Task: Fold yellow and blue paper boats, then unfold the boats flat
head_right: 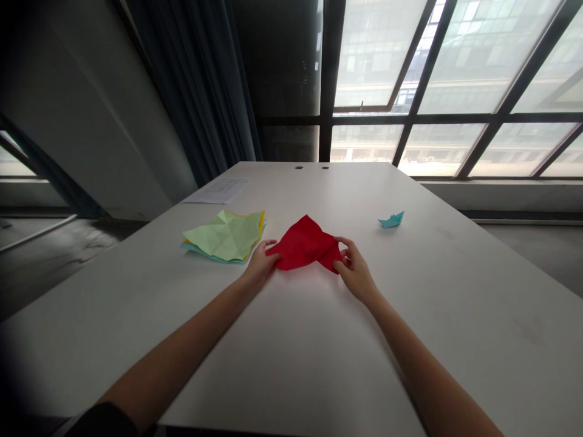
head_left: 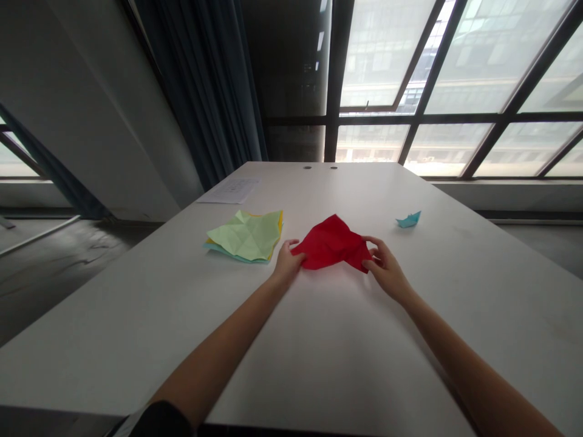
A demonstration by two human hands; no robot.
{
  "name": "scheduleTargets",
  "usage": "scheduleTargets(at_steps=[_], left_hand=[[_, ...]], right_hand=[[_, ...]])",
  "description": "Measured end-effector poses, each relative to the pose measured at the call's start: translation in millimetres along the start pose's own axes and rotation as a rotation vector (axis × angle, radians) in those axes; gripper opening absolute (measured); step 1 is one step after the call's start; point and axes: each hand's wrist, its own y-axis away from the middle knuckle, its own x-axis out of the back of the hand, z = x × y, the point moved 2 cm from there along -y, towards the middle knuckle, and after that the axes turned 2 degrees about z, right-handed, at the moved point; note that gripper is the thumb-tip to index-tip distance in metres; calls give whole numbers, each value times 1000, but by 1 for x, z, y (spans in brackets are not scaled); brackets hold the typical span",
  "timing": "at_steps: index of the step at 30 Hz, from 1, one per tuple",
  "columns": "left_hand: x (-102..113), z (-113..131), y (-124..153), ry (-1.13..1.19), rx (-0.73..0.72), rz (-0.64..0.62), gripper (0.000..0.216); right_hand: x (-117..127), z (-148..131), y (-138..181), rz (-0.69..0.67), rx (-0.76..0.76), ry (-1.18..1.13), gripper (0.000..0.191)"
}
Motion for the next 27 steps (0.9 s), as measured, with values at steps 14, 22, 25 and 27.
scheduleTargets(at_steps=[14,22,25,27], left_hand=[[-15,13,18,-239,30,-492,25],[-24,6,23,-136,8,-411,22],[-25,6,25,-121,11,-453,23],[-25,6,26,-109,8,-475,23]], right_hand=[[-1,-6,4,-128,164,110,8],[1,9,3,169,295,714,26],[-2,7,4,194,297,723,23],[-3,6,4,207,299,703,20]])
